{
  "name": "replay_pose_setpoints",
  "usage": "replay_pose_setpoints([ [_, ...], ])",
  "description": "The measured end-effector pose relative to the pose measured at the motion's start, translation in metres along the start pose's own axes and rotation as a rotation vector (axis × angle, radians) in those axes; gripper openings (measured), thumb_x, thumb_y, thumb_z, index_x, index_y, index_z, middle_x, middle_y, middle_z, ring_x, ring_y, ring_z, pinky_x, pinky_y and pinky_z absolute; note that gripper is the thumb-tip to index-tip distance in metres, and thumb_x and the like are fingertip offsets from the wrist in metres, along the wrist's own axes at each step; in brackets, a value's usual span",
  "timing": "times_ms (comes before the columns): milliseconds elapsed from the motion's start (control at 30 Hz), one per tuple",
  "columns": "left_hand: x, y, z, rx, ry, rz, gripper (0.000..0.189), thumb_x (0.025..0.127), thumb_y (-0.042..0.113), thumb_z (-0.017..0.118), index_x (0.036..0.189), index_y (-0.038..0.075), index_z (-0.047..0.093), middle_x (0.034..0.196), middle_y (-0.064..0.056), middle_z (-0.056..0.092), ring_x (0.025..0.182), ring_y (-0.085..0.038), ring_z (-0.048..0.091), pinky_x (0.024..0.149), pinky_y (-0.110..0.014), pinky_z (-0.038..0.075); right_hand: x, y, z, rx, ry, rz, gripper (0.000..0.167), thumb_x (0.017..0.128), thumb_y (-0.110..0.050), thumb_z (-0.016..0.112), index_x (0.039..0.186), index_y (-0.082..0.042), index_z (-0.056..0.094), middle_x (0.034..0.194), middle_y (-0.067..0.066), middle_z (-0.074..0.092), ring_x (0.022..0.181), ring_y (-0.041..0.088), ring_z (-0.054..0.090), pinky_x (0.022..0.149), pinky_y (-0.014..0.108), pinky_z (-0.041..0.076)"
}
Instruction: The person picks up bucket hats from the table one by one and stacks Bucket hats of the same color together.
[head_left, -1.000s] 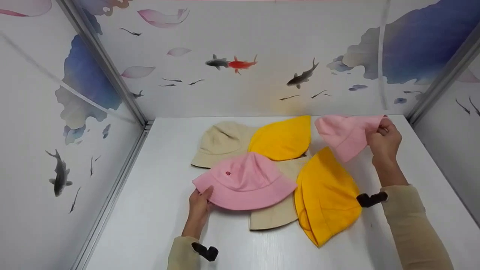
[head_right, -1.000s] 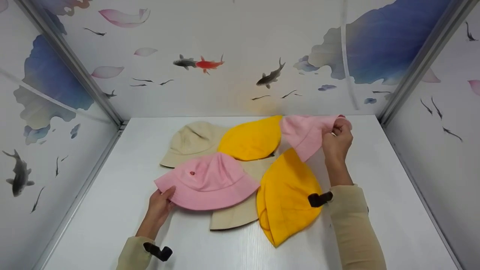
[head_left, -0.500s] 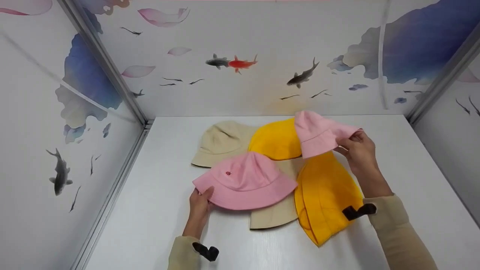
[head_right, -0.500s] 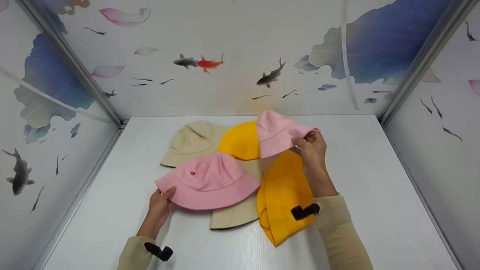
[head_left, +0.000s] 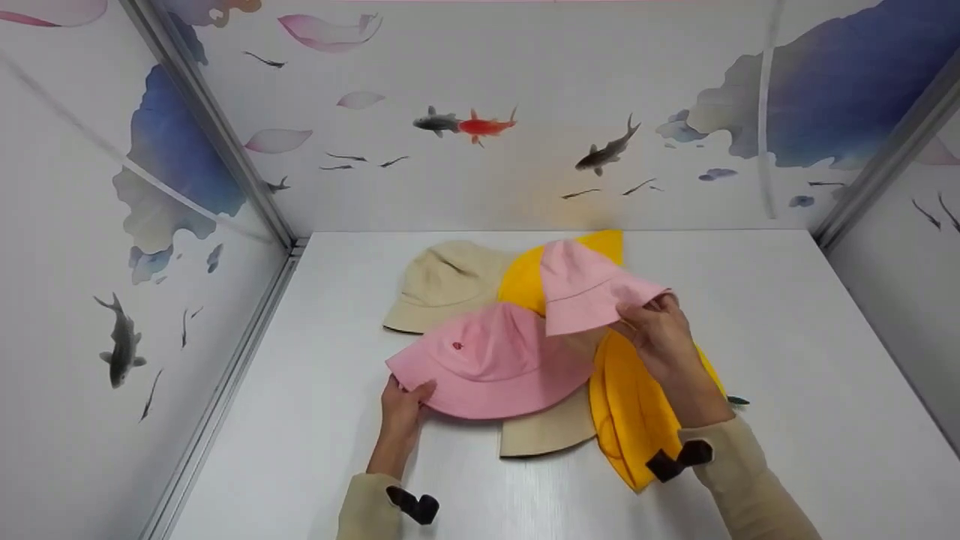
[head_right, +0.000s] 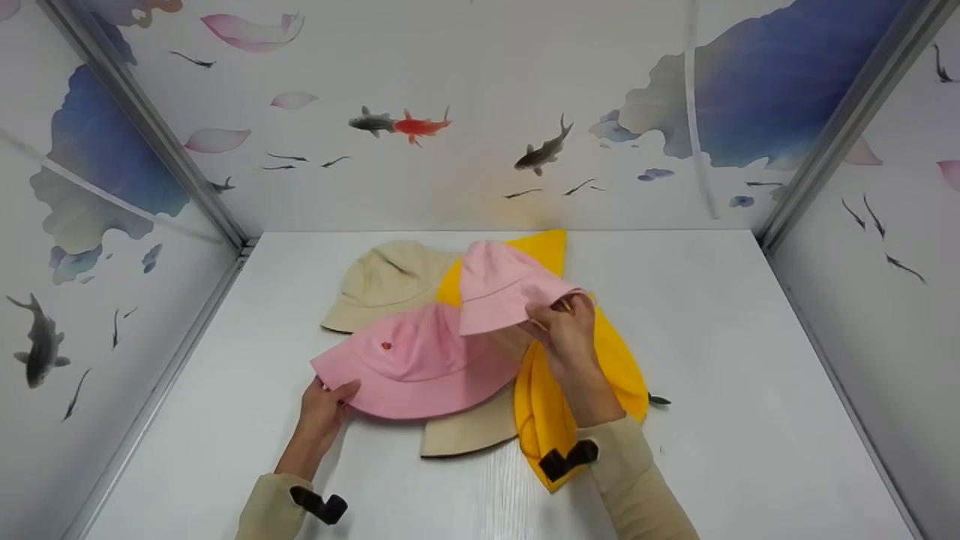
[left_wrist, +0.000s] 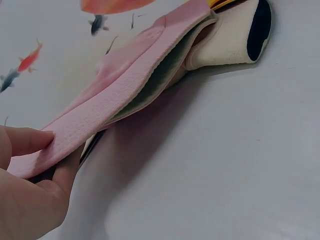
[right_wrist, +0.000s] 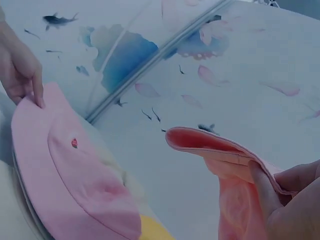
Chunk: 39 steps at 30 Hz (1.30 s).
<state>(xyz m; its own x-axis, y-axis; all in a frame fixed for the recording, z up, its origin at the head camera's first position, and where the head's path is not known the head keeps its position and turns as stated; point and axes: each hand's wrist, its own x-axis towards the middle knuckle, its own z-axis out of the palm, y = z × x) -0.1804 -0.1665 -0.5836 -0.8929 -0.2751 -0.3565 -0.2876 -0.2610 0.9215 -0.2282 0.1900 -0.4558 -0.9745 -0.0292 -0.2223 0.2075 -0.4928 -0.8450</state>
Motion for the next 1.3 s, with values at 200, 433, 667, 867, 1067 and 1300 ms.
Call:
replay_pose_setpoints([
  [200,-0.002,-0.003,0.001,0.023,0.012,0.009,0.073,0.090,-0.002,0.063,0.153,-0.003,0.027,0.152,-0.023,0.042,0.122,-0.024,0.053,0.113,-0.044,0.044,-0.006,0.022,0.021,0.117,0.010,0.031,0.048,0.098,0.007,0.052,0.130,-0.022,0.031,0.133,0.003,0.043,0.098,0.015,0.062,0.093,0.029,0.057],
  [433,0.000,-0.006,0.003,0.053,0.042,0.011,0.072,0.088,-0.002,0.066,0.152,-0.001,0.031,0.151,-0.021,0.044,0.126,-0.028,0.049,0.116,-0.048,0.040,-0.014,0.050,0.047,0.182,0.030,0.044,0.054,0.097,0.010,0.050,0.136,-0.020,0.029,0.130,0.002,0.041,0.099,0.016,0.057,0.094,0.025,0.056],
  [667,-0.001,-0.007,0.005,0.081,0.042,0.035,0.077,0.086,0.001,0.071,0.152,0.001,0.031,0.152,-0.021,0.043,0.131,-0.031,0.047,0.117,-0.048,0.038,-0.021,0.081,0.075,0.257,0.031,-0.001,0.057,0.096,0.013,0.051,0.142,-0.009,0.027,0.129,0.006,0.041,0.101,0.016,0.056,0.092,0.024,0.056],
  [867,-0.004,-0.010,0.005,0.166,0.058,0.100,0.076,0.088,0.017,0.074,0.150,0.000,0.034,0.150,-0.021,0.046,0.133,-0.033,0.047,0.117,-0.049,0.038,-0.027,0.108,0.099,0.320,0.013,0.002,0.050,0.096,0.014,0.050,0.136,-0.004,0.028,0.122,0.007,0.041,0.099,0.017,0.054,0.090,0.023,0.055],
  [1067,-0.005,-0.010,0.007,0.155,0.075,0.082,0.071,0.093,0.030,0.071,0.151,0.007,0.036,0.152,-0.016,0.046,0.138,-0.031,0.046,0.118,-0.049,0.037,-0.038,0.136,0.115,0.380,-0.017,0.047,0.044,0.096,0.014,0.048,0.135,0.002,0.031,0.118,0.006,0.046,0.099,0.013,0.056,0.089,0.022,0.055],
  [1300,-0.005,-0.010,0.008,0.128,0.058,0.056,0.054,0.105,0.026,0.051,0.153,0.006,0.035,0.154,-0.016,0.044,0.135,-0.029,0.048,0.115,-0.049,0.041,-0.046,0.164,0.130,0.393,-0.038,0.150,0.032,0.098,0.010,0.047,0.128,0.008,0.039,0.103,0.003,0.056,0.090,0.008,0.061,0.082,0.024,0.056],
])
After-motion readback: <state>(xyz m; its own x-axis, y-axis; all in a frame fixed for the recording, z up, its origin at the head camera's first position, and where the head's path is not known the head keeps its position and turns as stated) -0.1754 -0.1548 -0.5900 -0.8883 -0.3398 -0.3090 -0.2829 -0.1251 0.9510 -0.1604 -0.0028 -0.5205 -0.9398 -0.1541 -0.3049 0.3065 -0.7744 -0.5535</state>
